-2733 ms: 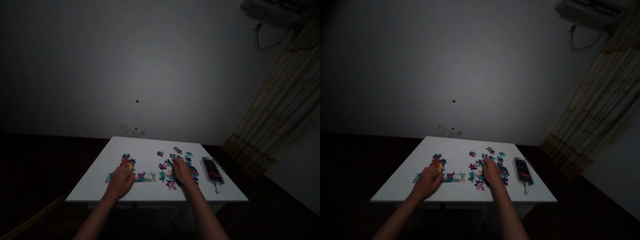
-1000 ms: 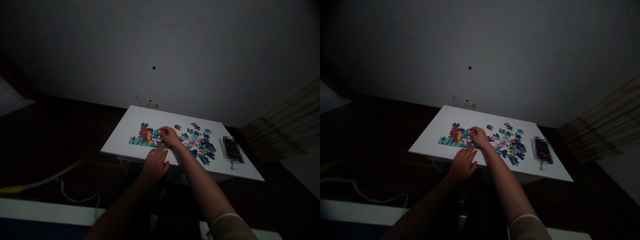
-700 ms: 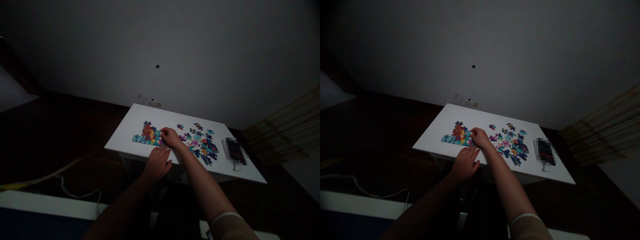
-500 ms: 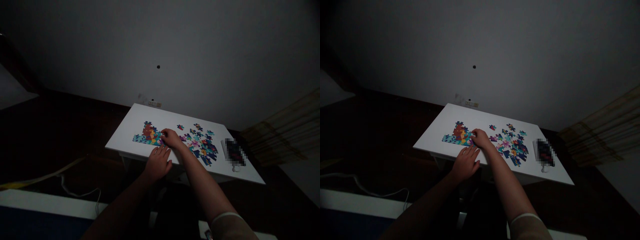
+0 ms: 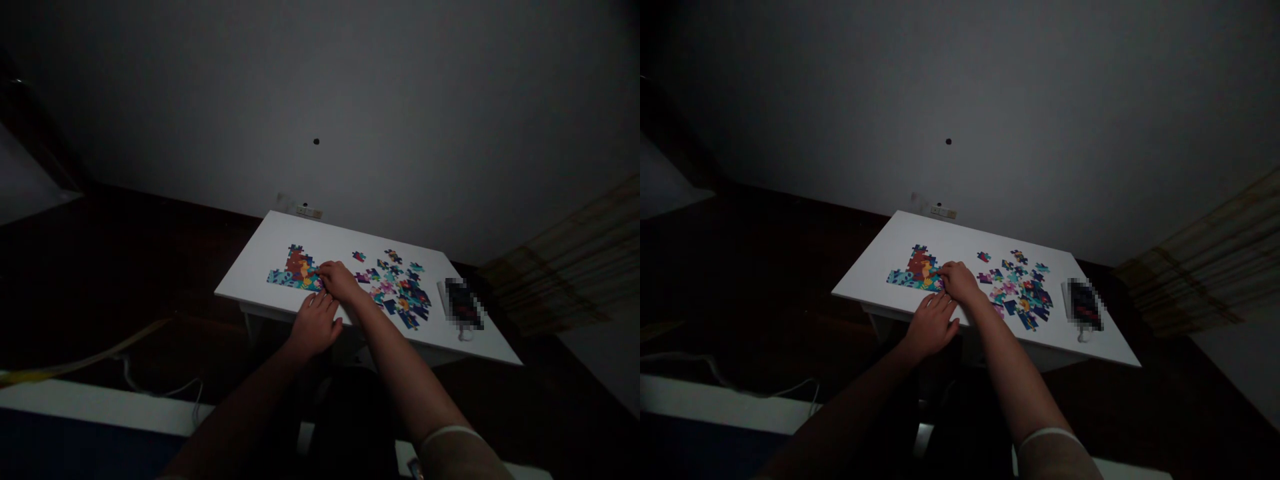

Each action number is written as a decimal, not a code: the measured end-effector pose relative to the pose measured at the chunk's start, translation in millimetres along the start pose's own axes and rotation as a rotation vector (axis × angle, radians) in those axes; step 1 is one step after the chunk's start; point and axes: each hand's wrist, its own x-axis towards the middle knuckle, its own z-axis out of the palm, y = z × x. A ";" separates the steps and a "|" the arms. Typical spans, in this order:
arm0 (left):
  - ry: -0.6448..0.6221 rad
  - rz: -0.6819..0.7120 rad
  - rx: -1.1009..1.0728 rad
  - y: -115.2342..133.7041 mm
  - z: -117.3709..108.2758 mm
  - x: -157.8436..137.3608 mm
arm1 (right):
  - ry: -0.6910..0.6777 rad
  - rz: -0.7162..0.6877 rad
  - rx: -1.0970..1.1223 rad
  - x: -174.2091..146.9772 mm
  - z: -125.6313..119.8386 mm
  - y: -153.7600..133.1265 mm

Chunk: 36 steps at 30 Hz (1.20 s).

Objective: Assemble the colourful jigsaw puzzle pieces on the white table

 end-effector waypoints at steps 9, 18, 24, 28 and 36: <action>-0.025 0.013 0.026 -2.7 -1.4 -1.3 | 0.538 0.146 0.177 -64.7 -15.2 39.8; -0.046 -0.001 0.052 -3.7 -2.5 1.3 | 0.645 0.384 -0.012 -162.1 -30.4 88.2; -0.057 0.011 0.073 -4.4 -5.1 2.0 | 0.828 0.429 0.155 -182.3 -21.1 94.7; -0.047 0.031 0.080 -6.0 -5.7 0.0 | 1.000 0.493 0.293 -189.8 -20.4 93.8; -0.012 0.023 0.050 -8.3 -1.1 0.6 | 1.075 0.535 0.387 -189.1 -21.9 91.1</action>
